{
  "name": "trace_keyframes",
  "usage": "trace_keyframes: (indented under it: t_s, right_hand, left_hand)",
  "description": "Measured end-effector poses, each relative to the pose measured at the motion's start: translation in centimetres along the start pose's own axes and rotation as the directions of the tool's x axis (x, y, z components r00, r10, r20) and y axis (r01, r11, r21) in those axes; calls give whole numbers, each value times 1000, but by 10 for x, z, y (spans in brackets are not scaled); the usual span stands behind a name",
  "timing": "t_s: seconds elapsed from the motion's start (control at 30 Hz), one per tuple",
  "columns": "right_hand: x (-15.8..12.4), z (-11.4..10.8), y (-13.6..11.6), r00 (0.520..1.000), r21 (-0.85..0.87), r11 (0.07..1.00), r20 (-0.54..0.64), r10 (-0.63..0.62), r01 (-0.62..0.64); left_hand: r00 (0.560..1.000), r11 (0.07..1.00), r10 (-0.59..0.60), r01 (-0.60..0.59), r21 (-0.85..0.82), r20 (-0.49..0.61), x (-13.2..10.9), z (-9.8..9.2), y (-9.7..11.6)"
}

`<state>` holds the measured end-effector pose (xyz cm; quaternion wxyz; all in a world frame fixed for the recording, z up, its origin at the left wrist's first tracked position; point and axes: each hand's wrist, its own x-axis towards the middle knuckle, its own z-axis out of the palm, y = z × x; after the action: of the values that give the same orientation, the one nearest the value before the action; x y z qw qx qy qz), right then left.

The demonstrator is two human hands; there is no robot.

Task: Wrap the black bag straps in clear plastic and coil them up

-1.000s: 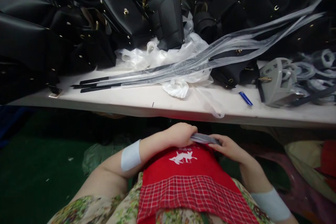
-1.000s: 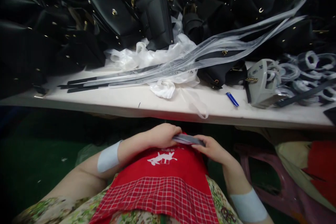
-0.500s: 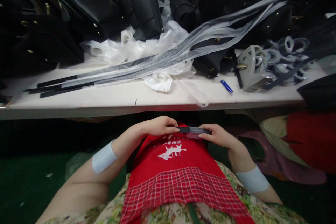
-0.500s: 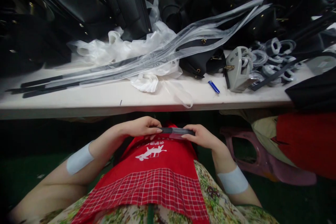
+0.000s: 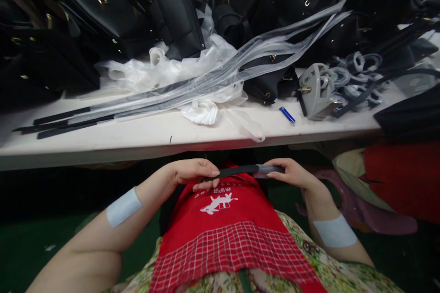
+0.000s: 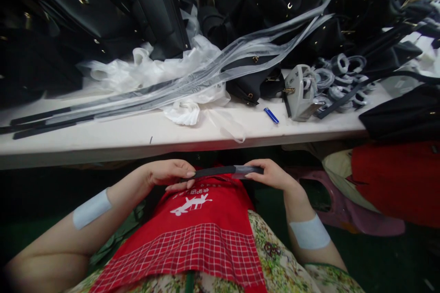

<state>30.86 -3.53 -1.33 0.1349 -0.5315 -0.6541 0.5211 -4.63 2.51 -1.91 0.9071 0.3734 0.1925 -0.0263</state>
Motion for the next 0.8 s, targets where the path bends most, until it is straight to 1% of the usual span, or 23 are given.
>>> trace_keyframes:
  t_s: [0.07, 0.1, 0.17, 0.2, 0.23, 0.27, 0.33, 0.4, 0.47, 0.5, 0.53, 0.57, 0.6, 0.63, 0.67, 0.7, 0.73, 0.77, 0.8]
  right_hand:
    - [-2, -1, -4, 999, -11, 999, 13, -32, 32]
    - [-2, 1, -7, 999, -27, 999, 6, -44, 44]
    - [1, 8, -15, 998, -66, 996, -22, -59, 57]
    - [4, 14, -19, 998, -74, 996, -35, -60, 57]
    - [8, 21, -25, 998, -69, 996, -32, -55, 53]
    - [12, 29, -30, 999, -49, 998, -6, -50, 49]
    - [21, 45, -41, 994, 46, 997, 87, -67, 63]
    - [27, 59, -51, 972, 196, 977, 197, -125, 86]
    - [30, 67, -59, 945, 364, 927, 267, -191, 85]
    - [30, 69, -62, 936, 434, 899, 285, -206, 66]
    - [29, 69, -63, 934, 489, 871, 291, -208, 41]
    - [28, 67, -64, 938, 533, 846, 285, -199, 17]
    - [27, 63, -65, 945, 568, 823, 269, -185, 0]
    - [25, 58, -65, 954, 597, 802, 247, -170, -12]
    - [23, 52, -65, 962, 622, 783, 227, -155, -20]
    - [21, 46, -64, 969, 647, 762, 201, -144, -21]
    - [19, 38, -64, 975, 669, 743, 177, -136, -18]
    - [17, 31, -64, 979, 684, 729, 156, -131, -12]
    - [15, 23, -63, 982, 692, 722, 141, -125, -8]
  left_hand:
    - [993, 988, 109, -114, -107, -55, -3, 6, 9]
    - [982, 970, 163, -177, -166, -95, -4, 9, 15]
    - [949, 913, 257, -300, -276, -183, -3, 18, 29]
    - [924, 872, 300, -366, -324, -237, 1, 23, 37]
    - [890, 823, 339, -438, -362, -305, 7, 28, 46]
    - [847, 768, 373, -511, -386, -379, 14, 33, 54]
    - [744, 667, 423, -642, -378, -517, 33, 40, 69]
    - [643, 622, 477, -728, -286, -599, 54, 43, 78]
    - [551, 628, 552, -769, -123, -626, 70, 43, 80]
    - [498, 638, 603, -770, 1, -623, 76, 43, 78]
    - [449, 651, 661, -741, 162, -602, 80, 43, 75]
    - [414, 655, 721, -669, 351, -555, 82, 43, 71]
    - [409, 631, 774, -549, 547, -483, 83, 44, 66]
    - [438, 567, 808, -398, 721, -394, 83, 45, 61]
    - [500, 472, 810, -245, 847, -307, 83, 46, 56]
    - [579, 368, 781, -123, 922, -235, 82, 48, 52]
    - [649, 269, 740, -44, 962, -177, 81, 50, 48]
    - [701, 183, 701, 0, 983, -130, 80, 52, 46]
    - [735, 108, 672, 21, 994, -89, 80, 53, 45]
